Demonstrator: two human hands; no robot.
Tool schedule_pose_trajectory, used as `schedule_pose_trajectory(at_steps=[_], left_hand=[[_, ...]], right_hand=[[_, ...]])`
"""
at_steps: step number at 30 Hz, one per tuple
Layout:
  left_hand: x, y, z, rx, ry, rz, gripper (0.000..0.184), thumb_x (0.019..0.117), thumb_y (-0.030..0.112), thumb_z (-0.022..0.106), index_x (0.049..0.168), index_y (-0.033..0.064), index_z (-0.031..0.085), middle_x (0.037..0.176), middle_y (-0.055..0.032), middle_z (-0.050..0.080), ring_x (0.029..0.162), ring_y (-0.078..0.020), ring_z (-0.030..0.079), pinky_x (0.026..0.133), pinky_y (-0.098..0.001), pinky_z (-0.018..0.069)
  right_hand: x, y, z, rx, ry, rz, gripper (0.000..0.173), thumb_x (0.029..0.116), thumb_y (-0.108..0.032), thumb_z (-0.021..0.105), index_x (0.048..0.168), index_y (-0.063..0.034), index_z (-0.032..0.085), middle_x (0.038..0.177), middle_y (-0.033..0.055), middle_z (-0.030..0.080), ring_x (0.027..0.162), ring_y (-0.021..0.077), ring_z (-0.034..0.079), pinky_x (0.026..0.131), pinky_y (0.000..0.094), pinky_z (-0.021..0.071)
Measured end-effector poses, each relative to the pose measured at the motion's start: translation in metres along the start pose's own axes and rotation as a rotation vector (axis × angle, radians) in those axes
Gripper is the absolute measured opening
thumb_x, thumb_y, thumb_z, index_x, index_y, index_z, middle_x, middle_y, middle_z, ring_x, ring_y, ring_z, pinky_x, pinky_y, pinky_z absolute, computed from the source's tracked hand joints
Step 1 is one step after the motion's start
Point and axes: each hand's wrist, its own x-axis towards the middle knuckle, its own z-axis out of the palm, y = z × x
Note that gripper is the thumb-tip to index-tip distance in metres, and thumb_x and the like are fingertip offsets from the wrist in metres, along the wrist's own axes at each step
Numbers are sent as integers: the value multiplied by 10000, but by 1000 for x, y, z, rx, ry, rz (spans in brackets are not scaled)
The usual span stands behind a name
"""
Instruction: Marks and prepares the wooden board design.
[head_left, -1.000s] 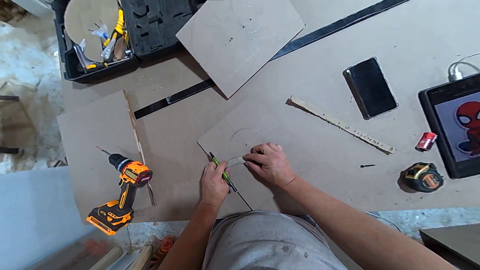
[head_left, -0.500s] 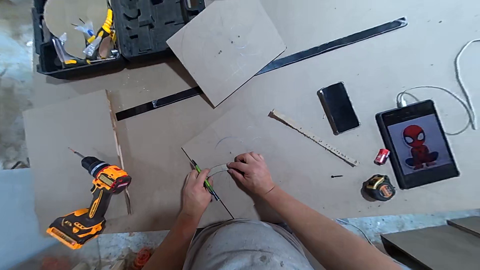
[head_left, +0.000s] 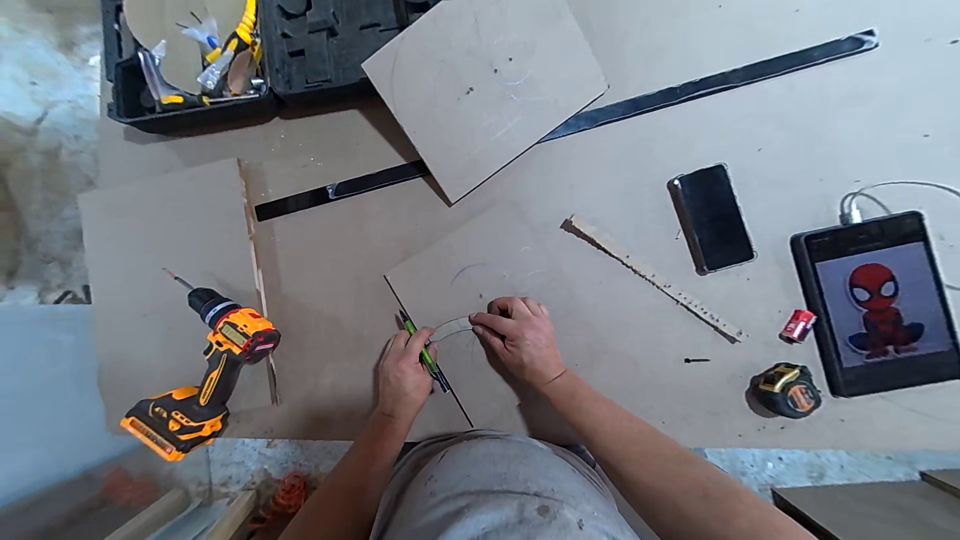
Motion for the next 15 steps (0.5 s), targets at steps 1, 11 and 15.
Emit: schedule_pose_trajectory(at_steps=[1,11,15], left_hand=[[1,0,0,-3,2,-1,224,998,282,685,1189,176,734,962,-51,669,907,-187,667,810,-353,586],[6,2,-1,9,3,8,235,1008,292,676,1200,169,733,958,-54,680,892,-187,682,807,-358,595],[6,0,-2,11,-6,14,234,1010,288,672,1200,165,730,972,-52,690,897,-179,689,804,-364,602]], right_hand=[[0,0,0,3,2,6,216,1021,-441,598,1144,-388,768,1068,-23,671,1023,179,605,872,408,469],[0,-2,1,-6,8,57,222,1013,-443,612,1158,-383,769,1071,-32,658,1018,174,593,863,402,468],[-1,-3,3,-5,1,75,232,1011,-466,606,1165,-398,766,1079,-41,657,1038,171,588,889,409,467]])
